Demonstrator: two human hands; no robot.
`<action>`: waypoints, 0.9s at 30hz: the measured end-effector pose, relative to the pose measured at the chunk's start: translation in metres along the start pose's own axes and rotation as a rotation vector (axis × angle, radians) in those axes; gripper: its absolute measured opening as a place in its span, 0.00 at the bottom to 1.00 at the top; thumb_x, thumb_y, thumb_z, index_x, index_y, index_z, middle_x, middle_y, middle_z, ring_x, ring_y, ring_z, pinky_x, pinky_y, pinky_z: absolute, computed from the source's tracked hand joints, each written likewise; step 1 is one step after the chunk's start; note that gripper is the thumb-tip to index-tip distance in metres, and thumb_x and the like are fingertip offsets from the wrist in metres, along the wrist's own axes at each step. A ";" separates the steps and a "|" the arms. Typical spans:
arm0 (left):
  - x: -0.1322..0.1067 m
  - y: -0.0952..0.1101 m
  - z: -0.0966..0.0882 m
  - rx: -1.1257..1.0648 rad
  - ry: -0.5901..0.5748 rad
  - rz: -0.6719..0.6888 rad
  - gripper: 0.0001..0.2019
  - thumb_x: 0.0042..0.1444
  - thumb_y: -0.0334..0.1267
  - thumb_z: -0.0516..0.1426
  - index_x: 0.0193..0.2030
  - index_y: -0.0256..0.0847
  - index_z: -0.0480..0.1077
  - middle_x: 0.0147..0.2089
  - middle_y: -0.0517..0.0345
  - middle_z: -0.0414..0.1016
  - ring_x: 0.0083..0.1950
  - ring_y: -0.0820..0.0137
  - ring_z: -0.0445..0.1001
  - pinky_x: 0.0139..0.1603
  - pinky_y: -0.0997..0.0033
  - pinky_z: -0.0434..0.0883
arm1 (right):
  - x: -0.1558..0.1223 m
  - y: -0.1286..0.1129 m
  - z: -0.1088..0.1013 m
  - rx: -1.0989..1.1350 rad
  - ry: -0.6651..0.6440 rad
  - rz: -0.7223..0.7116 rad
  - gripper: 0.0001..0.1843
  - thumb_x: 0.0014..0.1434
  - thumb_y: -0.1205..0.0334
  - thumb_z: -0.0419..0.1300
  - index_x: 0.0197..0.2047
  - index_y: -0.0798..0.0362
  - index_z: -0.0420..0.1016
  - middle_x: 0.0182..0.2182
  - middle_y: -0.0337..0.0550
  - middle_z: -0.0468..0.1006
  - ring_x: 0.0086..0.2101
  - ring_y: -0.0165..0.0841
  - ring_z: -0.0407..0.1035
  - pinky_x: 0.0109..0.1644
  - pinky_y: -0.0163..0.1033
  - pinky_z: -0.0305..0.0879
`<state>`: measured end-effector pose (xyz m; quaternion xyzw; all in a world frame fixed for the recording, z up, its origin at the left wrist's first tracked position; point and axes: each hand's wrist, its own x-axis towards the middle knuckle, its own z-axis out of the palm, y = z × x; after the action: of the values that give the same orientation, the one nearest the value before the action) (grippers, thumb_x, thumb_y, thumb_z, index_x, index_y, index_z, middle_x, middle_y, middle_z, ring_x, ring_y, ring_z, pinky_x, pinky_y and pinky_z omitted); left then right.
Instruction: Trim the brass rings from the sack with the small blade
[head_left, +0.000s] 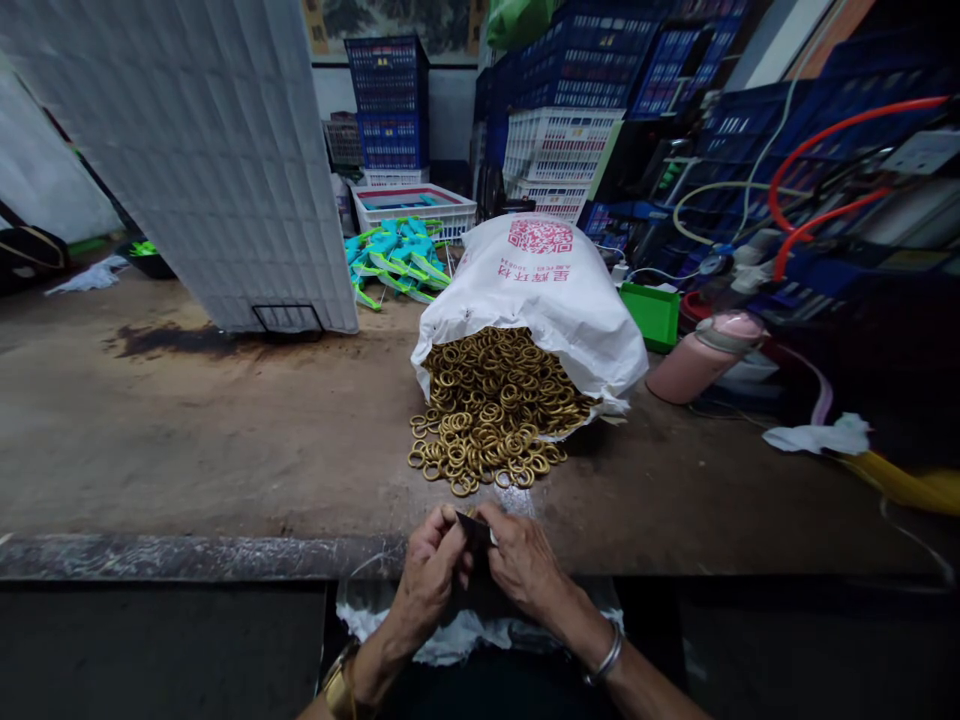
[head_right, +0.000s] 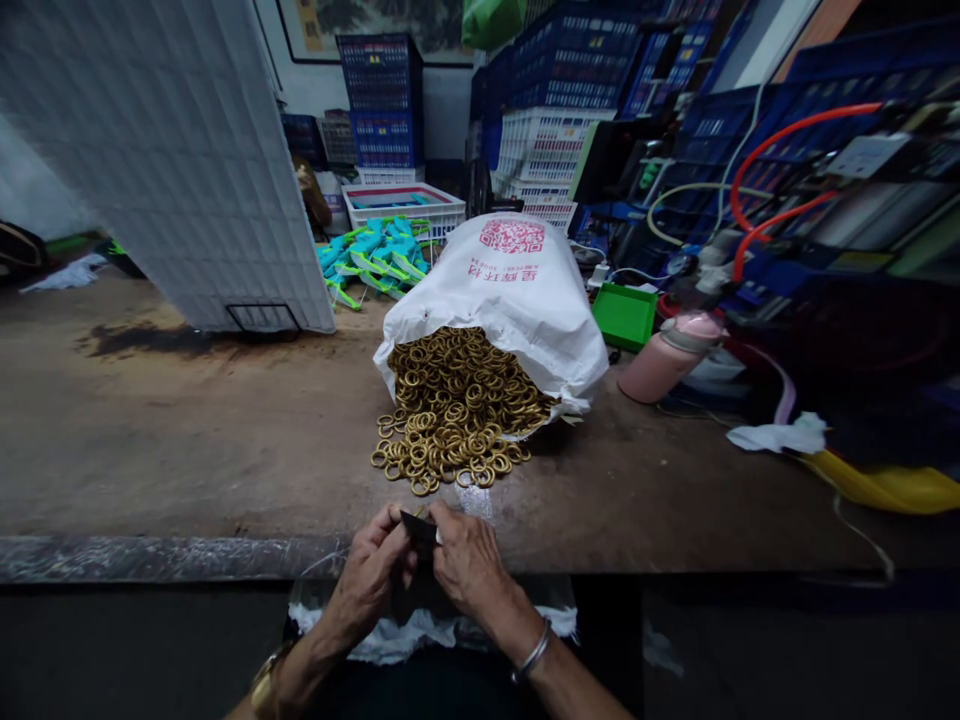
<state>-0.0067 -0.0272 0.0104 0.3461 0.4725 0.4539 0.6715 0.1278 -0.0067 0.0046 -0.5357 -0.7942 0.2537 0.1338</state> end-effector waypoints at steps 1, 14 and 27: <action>0.000 0.000 0.000 0.006 0.001 0.004 0.18 0.47 0.53 0.56 0.28 0.40 0.58 0.17 0.69 0.60 0.15 0.81 0.55 0.16 0.81 0.53 | 0.000 -0.001 -0.001 -0.015 -0.006 0.008 0.17 0.42 0.74 0.45 0.36 0.52 0.63 0.25 0.38 0.70 0.26 0.31 0.64 0.30 0.32 0.50; -0.018 0.004 0.002 -0.164 -0.198 -0.007 0.14 0.49 0.46 0.57 0.28 0.37 0.61 0.25 0.60 0.68 0.19 0.79 0.63 0.18 0.80 0.63 | 0.010 0.022 -0.011 -0.268 0.035 0.261 0.18 0.47 0.75 0.47 0.42 0.55 0.64 0.25 0.42 0.74 0.25 0.31 0.66 0.27 0.34 0.44; -0.006 0.003 -0.004 -0.513 -0.171 -0.145 0.05 0.52 0.34 0.54 0.36 0.37 0.66 0.31 0.54 0.71 0.25 0.74 0.68 0.20 0.77 0.65 | 0.029 0.030 -0.017 -0.319 0.137 0.268 0.09 0.56 0.61 0.52 0.43 0.49 0.62 0.32 0.41 0.76 0.31 0.33 0.70 0.28 0.34 0.45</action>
<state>-0.0118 -0.0312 0.0136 0.1673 0.3073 0.4787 0.8053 0.1478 0.0328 0.0008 -0.6668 -0.7351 0.1032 0.0660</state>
